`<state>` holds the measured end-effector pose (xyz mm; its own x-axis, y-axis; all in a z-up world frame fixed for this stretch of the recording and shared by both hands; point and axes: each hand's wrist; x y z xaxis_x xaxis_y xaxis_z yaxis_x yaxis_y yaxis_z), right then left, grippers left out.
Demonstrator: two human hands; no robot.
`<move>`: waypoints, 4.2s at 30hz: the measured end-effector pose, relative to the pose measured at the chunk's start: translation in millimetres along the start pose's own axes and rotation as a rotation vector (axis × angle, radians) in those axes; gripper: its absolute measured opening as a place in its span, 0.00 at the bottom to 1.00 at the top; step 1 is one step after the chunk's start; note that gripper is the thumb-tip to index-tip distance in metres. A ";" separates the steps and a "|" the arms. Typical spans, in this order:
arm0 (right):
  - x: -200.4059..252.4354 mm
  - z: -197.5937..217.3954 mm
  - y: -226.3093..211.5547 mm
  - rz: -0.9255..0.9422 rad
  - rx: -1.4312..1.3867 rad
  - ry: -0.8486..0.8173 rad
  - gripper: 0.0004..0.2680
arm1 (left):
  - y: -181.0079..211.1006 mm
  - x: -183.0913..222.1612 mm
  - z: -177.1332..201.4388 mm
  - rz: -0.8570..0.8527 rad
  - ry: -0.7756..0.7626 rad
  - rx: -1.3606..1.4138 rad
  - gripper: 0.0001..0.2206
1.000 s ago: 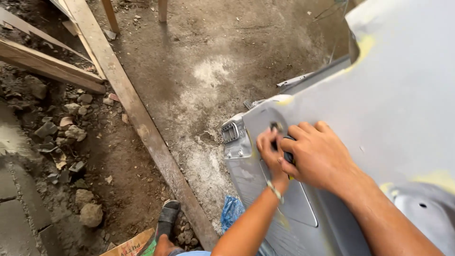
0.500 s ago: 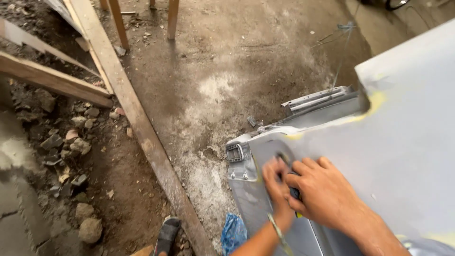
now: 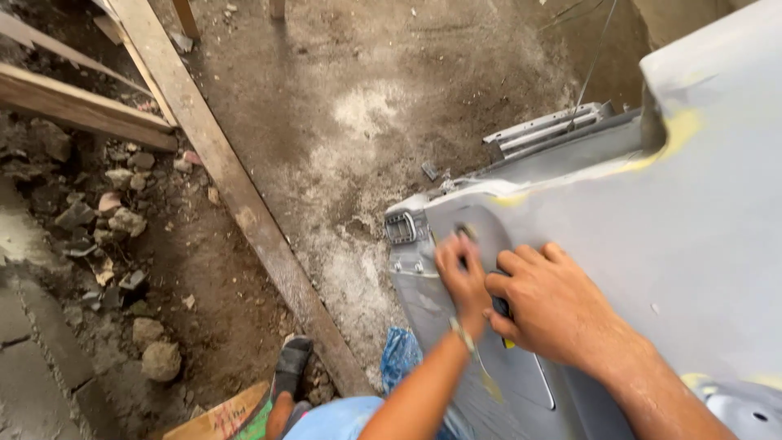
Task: The person scrubs the exterior surface of a detached car door using a yellow sponge and a grey sanding block. They repeatedly dip the sponge into a bucket of water to wet it and continue scrubbing various sections of the door, including the handle area and the lower edge.
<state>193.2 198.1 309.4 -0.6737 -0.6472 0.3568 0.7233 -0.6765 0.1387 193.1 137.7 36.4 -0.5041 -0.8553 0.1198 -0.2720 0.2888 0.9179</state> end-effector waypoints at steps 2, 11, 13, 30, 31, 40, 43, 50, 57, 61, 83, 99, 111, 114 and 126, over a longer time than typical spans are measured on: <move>-3.3 8.5 -5.4 -0.018 0.040 -0.082 0.10 | -29.6 -38.2 -9.2 0.048 0.119 -0.244 0.06; -1.7 5.3 -8.9 -0.050 0.019 -0.193 0.10 | -63.5 1.0 18.1 0.151 0.110 -0.158 0.05; -4.9 8.1 -16.0 -0.049 0.014 -0.225 0.10 | -76.4 -19.5 16.9 0.275 0.160 -0.172 0.05; 0.0 1.1 -13.0 -0.025 -0.041 -0.237 0.11 | -95.0 17.5 31.1 0.234 0.109 -0.119 0.07; -0.7 3.1 -15.5 -0.041 -0.021 -0.269 0.11 | -86.4 -1.2 25.6 0.274 0.145 -0.156 0.07; -2.6 6.1 -15.6 -0.045 -0.021 -0.279 0.11 | -101.9 33.8 36.2 0.273 0.169 -0.094 0.09; 2.4 7.7 -19.0 -0.053 -0.015 -0.326 0.11 | -99.3 25.9 40.2 0.329 0.182 -0.326 0.06; 7.4 2.8 -9.1 -0.068 -0.014 -0.257 0.14 | -29.2 93.5 86.1 0.461 -0.083 -0.153 0.07; 24.7 -45.0 -7.1 -0.018 -0.050 -0.007 0.14 | 2.4 99.9 145.4 0.730 -0.340 -0.086 0.13; 75.6 -117.7 -29.0 -0.202 -0.248 0.309 0.14 | -8.6 102.7 185.5 0.841 -0.341 -0.173 0.17; 474.0 -404.2 -203.8 -1.368 -1.687 0.814 0.12 | 13.9 306.8 332.4 1.414 -1.122 -0.650 0.07; 485.1 -349.9 -312.5 -1.916 -1.847 1.260 0.09 | 88.8 311.9 341.6 1.644 -1.394 -0.931 0.10; 530.8 -364.3 -354.4 -1.946 -1.746 1.490 0.11 | 137.0 360.0 344.8 1.476 -1.720 -1.113 0.11; 570.9 -382.3 -366.8 -1.903 -1.646 1.496 0.12 | 94.7 400.7 384.2 1.586 -1.741 -1.078 0.10; 790.2 -436.9 -439.2 -1.994 -1.485 1.931 0.11 | 120.6 636.4 465.0 1.681 -1.964 -1.091 0.17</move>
<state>-723.0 -169.8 126.8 0.0491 0.9593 0.2782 0.0965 0.2726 -0.9573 -541.6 -171.9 47.5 0.3121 0.6704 0.6732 0.6038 -0.6870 0.4042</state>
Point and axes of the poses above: each hand's wrist, its own x-axis away from the middle knuckle, its own z-axis out of the back of the hand, y = z × x, and after that the axes turned 13 degrees about y, right-handed
